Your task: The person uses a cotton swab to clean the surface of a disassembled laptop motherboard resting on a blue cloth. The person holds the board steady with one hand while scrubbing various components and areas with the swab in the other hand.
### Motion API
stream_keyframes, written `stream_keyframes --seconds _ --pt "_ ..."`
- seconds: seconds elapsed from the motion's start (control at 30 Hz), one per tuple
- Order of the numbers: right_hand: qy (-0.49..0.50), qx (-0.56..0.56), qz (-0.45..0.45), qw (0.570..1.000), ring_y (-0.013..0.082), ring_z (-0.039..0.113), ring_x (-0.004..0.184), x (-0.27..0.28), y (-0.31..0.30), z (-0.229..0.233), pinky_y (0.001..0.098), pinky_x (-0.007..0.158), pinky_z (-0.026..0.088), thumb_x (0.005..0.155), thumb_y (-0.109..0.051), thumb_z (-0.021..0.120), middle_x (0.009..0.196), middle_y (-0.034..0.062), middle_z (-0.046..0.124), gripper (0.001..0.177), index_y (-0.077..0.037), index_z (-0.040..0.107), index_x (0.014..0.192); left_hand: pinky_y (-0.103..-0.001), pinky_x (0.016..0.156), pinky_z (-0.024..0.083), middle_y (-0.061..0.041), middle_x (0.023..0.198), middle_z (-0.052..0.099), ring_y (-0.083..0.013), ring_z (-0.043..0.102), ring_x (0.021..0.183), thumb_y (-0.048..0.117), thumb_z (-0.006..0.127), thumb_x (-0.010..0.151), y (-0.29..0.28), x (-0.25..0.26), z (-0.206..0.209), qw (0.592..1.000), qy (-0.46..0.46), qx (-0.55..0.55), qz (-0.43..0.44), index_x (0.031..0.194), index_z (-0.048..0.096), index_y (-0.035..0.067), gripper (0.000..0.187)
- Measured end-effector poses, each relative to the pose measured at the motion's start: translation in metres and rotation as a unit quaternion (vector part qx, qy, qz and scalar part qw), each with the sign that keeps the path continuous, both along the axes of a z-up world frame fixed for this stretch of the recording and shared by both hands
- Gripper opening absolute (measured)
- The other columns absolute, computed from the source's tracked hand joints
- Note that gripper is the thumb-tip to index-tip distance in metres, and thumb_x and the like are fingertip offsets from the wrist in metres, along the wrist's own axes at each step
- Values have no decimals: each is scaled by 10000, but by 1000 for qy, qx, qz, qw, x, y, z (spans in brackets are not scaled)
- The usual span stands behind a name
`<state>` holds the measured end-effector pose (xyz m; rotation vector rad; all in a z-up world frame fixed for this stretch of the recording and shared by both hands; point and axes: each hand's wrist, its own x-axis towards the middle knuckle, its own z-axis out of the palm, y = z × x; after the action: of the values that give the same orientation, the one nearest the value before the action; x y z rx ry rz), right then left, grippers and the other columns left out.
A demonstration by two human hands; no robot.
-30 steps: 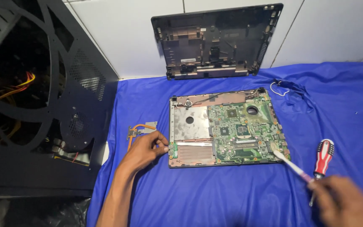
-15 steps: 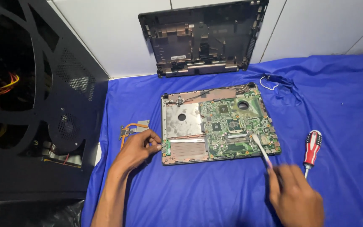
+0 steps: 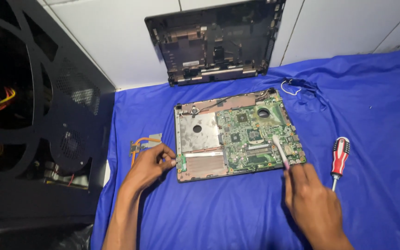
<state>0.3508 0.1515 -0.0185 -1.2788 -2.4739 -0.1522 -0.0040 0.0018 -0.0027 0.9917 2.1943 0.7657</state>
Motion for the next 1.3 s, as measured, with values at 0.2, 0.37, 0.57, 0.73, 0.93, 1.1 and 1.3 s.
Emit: stream_keyframes --seconds 0.2,0.37,0.57,0.73,0.93,1.1,1.3 --pt "15 -102 22 994 382 668 624 37 42 -3 549 596 504 952 -482 609 817 53 634 227 -256 600 930 -271 699 448 57 829 725 -85 601 737 161 812 872 1 2 5 1000 0 -16 1 964 767 176 104" --pt "115 -143 188 965 161 702 843 59 164 25 292 814 507 873 -255 747 929 -17 749 134 -202 822 971 -264 703 453 51 816 721 -81 597 728 152 815 860 0 2 0 1000 -3 -13 7 958 765 171 112" --pt "147 -127 265 944 126 642 684 20 209 3 294 689 478 836 -316 804 791 -15 718 189 -135 757 806 -269 685 452 55 815 724 -76 600 723 148 816 857 -1 3 3 1000 1 -7 9 956 766 171 114" --pt "152 -8 211 965 167 653 754 16 218 -12 342 699 462 906 -316 807 800 1 685 281 -143 667 733 -267 678 438 49 808 713 -75 585 718 140 822 858 0 -1 -4 1000 -9 12 5 958 760 161 119" --pt "99 41 184 977 138 656 828 36 217 -11 368 791 370 909 -324 799 820 -78 659 237 -248 631 759 -261 695 431 48 823 720 -72 596 740 133 820 859 0 0 -2 1000 -12 4 4 943 764 161 105" --pt "23 -115 123 985 189 726 778 52 201 -14 344 781 522 877 -458 721 871 -25 746 266 -193 695 866 -266 683 434 53 831 722 -79 588 727 154 820 854 1 0 -1 1000 -8 -6 10 950 767 174 111" --pt "-78 -294 -192 933 447 718 1118 53 64 36 521 942 568 945 -628 478 1336 82 686 430 -367 663 1233 -257 659 437 53 812 733 -73 585 696 150 839 834 1 -4 -8 1000 -9 -1 15 938 769 178 129"
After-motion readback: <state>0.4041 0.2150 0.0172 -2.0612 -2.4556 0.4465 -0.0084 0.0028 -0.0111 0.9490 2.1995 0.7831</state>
